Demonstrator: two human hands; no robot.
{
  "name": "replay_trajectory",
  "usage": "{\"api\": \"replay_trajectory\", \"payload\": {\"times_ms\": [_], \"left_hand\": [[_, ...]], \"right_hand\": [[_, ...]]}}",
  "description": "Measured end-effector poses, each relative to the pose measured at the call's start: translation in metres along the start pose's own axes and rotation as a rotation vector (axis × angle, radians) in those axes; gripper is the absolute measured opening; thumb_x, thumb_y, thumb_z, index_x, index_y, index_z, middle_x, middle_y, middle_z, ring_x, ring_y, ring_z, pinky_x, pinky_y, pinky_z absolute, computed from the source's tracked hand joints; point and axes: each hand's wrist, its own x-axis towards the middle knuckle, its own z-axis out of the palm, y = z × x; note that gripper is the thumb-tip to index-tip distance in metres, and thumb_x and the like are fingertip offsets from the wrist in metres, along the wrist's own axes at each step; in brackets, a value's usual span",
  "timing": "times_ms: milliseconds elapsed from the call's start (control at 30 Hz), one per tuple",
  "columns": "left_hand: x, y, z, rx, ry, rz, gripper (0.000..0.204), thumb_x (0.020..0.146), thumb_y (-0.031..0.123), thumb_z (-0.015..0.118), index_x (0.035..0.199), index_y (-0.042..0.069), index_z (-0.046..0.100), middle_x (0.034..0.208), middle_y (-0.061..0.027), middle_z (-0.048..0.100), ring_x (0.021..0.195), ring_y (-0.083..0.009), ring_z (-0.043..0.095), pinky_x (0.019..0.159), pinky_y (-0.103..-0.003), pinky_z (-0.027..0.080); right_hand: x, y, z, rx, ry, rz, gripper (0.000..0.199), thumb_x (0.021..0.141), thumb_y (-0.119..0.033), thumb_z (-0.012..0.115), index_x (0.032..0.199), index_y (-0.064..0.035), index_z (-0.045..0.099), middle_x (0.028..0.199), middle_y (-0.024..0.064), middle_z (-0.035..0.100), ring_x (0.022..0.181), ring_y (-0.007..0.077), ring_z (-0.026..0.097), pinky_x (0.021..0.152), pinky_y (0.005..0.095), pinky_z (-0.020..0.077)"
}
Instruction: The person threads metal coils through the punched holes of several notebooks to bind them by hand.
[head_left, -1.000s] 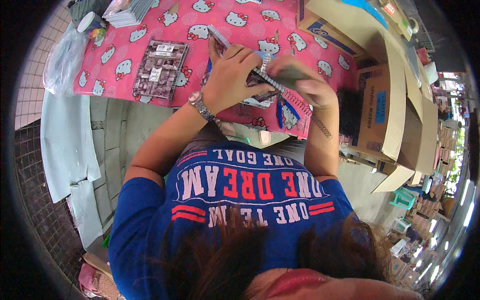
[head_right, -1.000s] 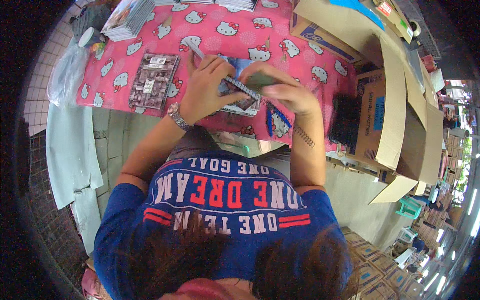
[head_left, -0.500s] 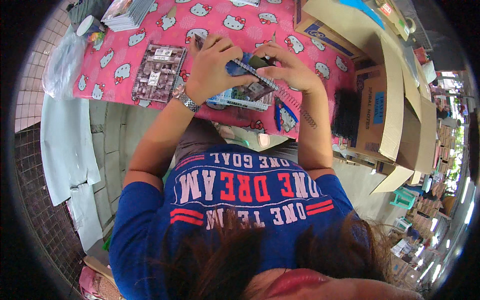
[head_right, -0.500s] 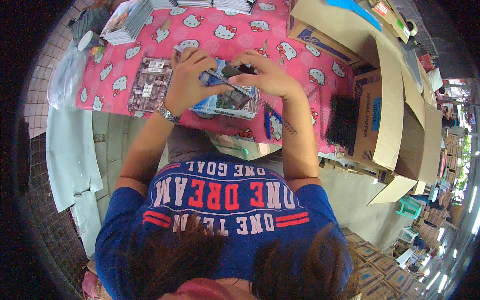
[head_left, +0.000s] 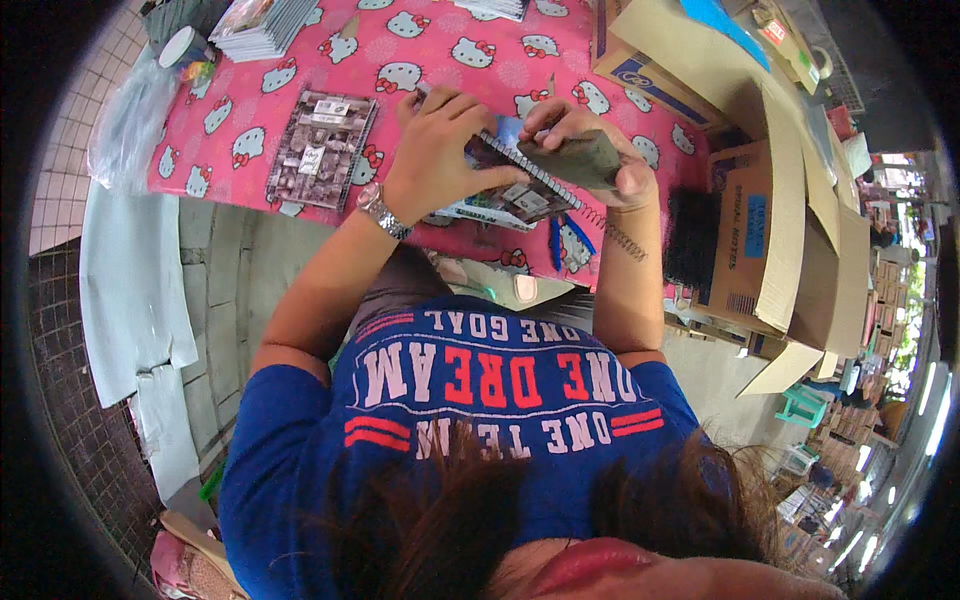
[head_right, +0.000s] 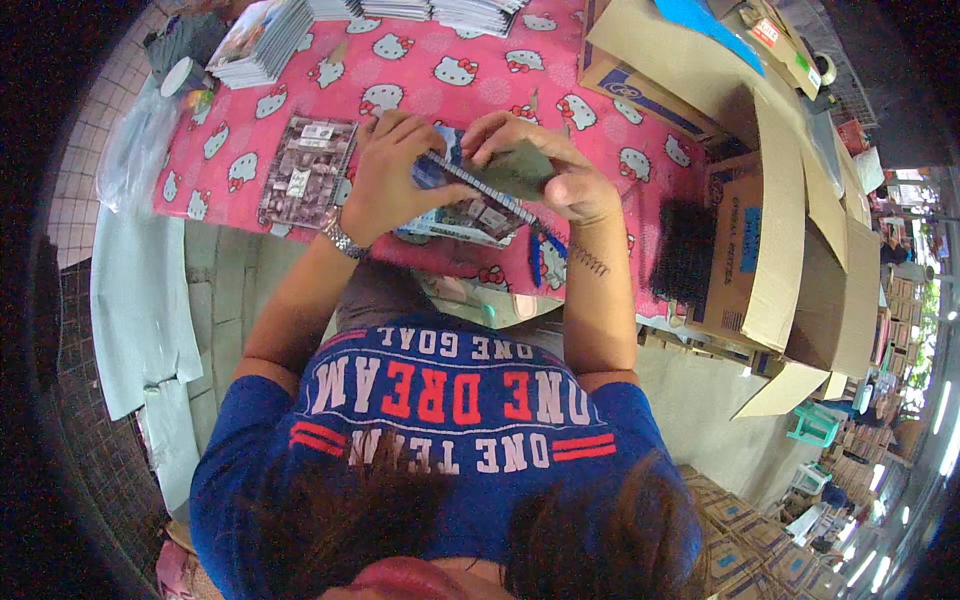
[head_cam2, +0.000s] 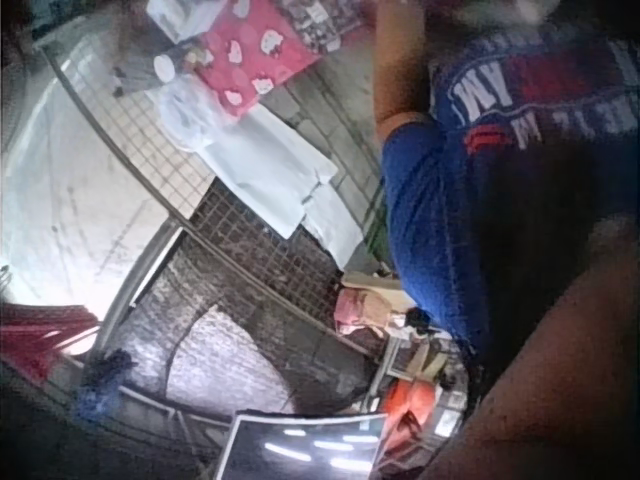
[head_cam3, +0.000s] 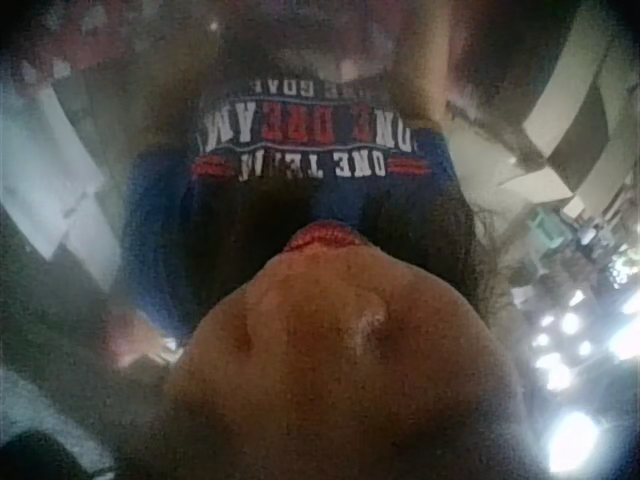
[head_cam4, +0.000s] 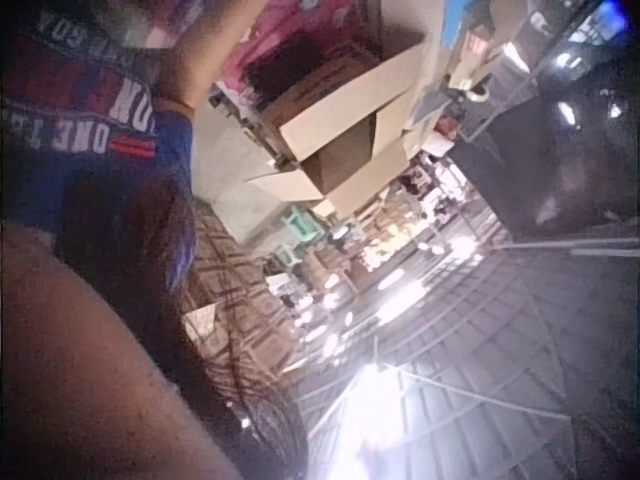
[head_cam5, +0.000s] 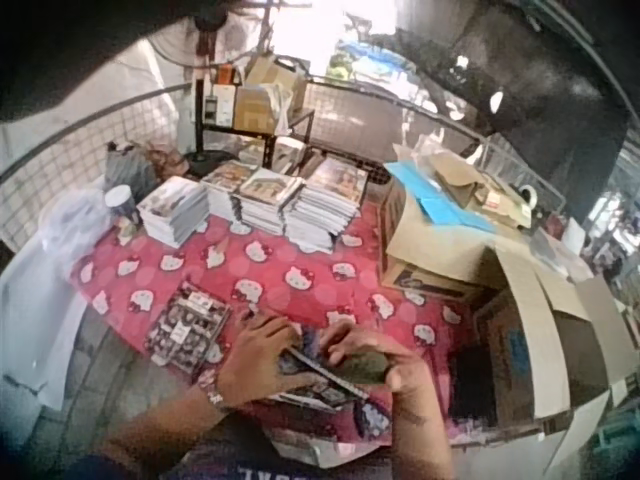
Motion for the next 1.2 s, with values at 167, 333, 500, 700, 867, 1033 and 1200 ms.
{"api": "replay_trajectory", "payload": {"times_ms": [167,333,500,700,867,1033,1200], "left_hand": [[0.002,-0.004,-0.010,0.007,-0.016,-0.019,0.055,0.057,0.054,0.084,0.087,0.012,0.064,0.092,-0.0007,0.062,0.100,-0.0232,0.054,0.089,-0.044,0.034],[0.000,-0.008,-0.014,-0.020,-0.026,-0.053,0.057,0.056,0.051,0.085,0.088,0.010,0.064,0.093,-0.0052,0.062,0.102,-0.0255,0.055,0.090,-0.044,0.036],[0.001,-0.015,-0.018,-0.104,-0.013,-0.040,0.053,0.057,0.043,0.087,0.088,0.007,0.062,0.091,-0.0072,0.060,0.098,-0.0290,0.055,0.085,-0.041,0.043],[-0.008,-0.042,-0.033,-0.154,-0.058,-0.111,0.048,0.062,0.028,0.087,0.094,0.002,0.061,0.094,-0.0106,0.060,0.091,-0.0298,0.059,0.081,-0.038,0.048],[-0.002,-0.039,-0.038,-0.301,-0.188,-0.214,0.043,0.065,0.020,0.086,0.096,0.002,0.061,0.093,-0.0089,0.060,0.083,-0.0248,0.061,0.074,-0.034,0.050],[-0.002,-0.040,-0.034,-0.429,-0.192,-0.313,0.039,0.068,0.014,0.085,0.097,0.002,0.061,0.090,-0.0048,0.063,0.078,-0.0153,0.062,0.067,-0.030,0.049],[-0.004,-0.042,-0.031,-0.511,-0.207,-0.366,0.038,0.070,0.014,0.085,0.098,0.003,0.061,0.086,-0.0050,0.065,0.074,-0.0118,0.061,0.066,-0.027,0.049]], "right_hand": [[0.014,0.001,-0.001,-0.009,-0.048,-0.002,0.061,0.069,-0.040,0.076,0.114,-0.0009,0.063,0.123,0.0145,0.052,0.118,0.0253,0.049,0.104,0.0372,0.0356],[0.026,0.002,-0.003,-0.531,0.025,0.175,0.056,0.078,-0.044,0.070,0.114,-0.0013,0.063,0.119,0.0095,0.058,0.115,0.0225,0.053,0.098,0.0346,0.0400],[0.034,0.004,-0.003,-0.426,-0.002,0.324,0.054,0.079,-0.039,0.070,0.119,-0.0026,0.062,0.121,0.0102,0.058,0.115,0.0224,0.053,0.100,0.0347,0.0381],[0.051,0.005,-0.002,-0.245,-0.108,0.153,0.062,0.077,-0.045,0.069,0.119,-0.0007,0.061,0.129,0.0138,0.055,0.123,0.0246,0.050,0.105,0.0370,0.0370],[0.055,0.007,0.000,-0.077,-0.157,0.018,0.061,0.078,-0.043,0.068,0.122,-0.0011,0.061,0.130,0.0129,0.055,0.120,0.0242,0.053,0.103,0.0358,0.0391],[0.051,0.014,-0.002,0.199,-0.191,-0.101,0.057,0.078,-0.041,0.071,0.119,-0.0022,0.062,0.134,0.0104,0.049,0.120,0.0221,0.051,0.099,0.0363,0.0421],[0.050,0.005,-0.005,-0.248,-0.089,0.104,0.057,0.077,-0.042,0.070,0.115,-0.0010,0.064,0.132,0.0131,0.050,0.120,0.0233,0.051,0.100,0.0368,0.0403]]}}
